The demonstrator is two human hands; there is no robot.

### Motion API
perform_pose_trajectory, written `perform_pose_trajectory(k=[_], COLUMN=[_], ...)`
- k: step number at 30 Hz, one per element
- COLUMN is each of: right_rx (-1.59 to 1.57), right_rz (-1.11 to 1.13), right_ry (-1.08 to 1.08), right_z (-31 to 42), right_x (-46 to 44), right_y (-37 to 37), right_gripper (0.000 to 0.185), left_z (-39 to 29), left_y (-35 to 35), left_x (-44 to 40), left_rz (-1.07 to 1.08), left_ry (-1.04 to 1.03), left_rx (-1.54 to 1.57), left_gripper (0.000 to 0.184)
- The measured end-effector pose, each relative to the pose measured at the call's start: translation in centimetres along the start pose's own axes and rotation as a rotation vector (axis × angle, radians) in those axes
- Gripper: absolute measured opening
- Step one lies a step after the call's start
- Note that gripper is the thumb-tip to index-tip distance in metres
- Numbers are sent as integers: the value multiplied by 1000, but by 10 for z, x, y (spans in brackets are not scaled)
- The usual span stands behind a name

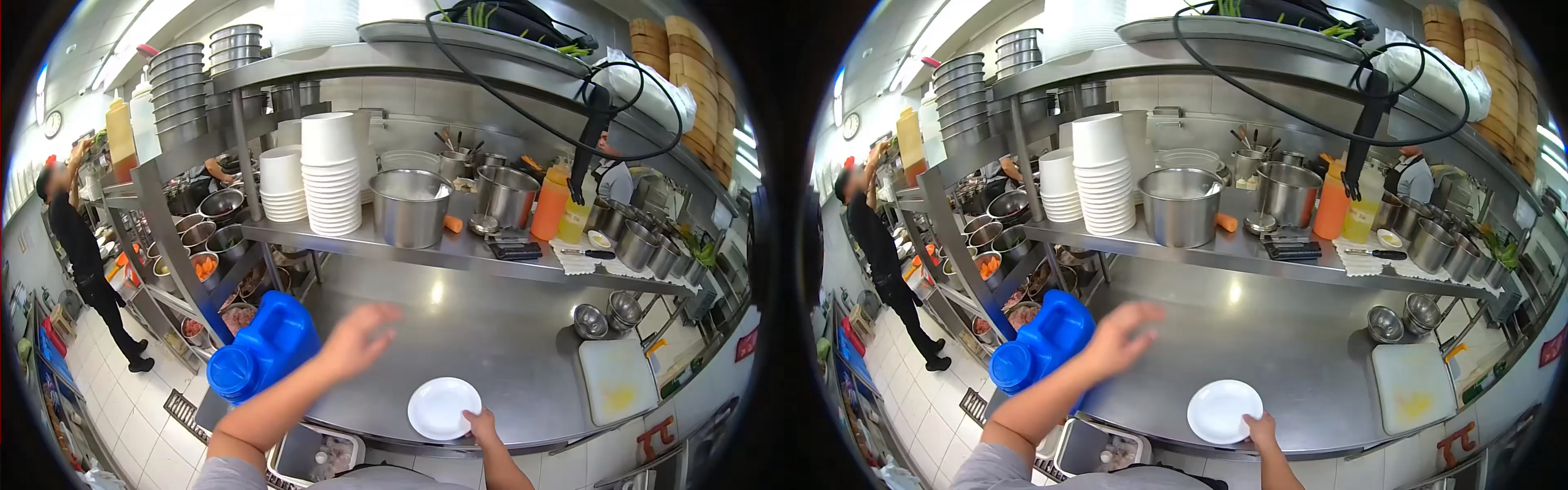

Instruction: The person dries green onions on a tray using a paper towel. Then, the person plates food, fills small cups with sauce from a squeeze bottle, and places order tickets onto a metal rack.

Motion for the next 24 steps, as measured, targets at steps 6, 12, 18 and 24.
perform_pose_trajectory(k=[6, 12, 18, 24], right_rx=[826, 801, 793, 664], right_rz=[-274, -84, 118, 208], right_ry=[289, 444, 508, 555], right_z=[7, 4, 49, 110], right_x=[-14, -27, -25, -33], right_y=[-29, -29, -23, -11], right_gripper=[47, 51, 48, 42], left_z=[-29, -12, -40, -61], left_y=[111, 172, 162, 133], left_x=[-60, -110, -142, -176], left_rz=[-236, -498, -596, -480], left_ry=[-113, -100, -217, -290], left_rx=[-139, -276, -285, -329], left_gripper=[31, 26, 26, 26])
Point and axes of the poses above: each hand's wrist, its own x-axis away from the middle knuckle, its own y-axis out of the back of the hand, z = x × y, the point moved 6 cm from there along -x, towards the middle knuckle, and after that the axes turned 11 degrees about x, right-handed, at the moved point
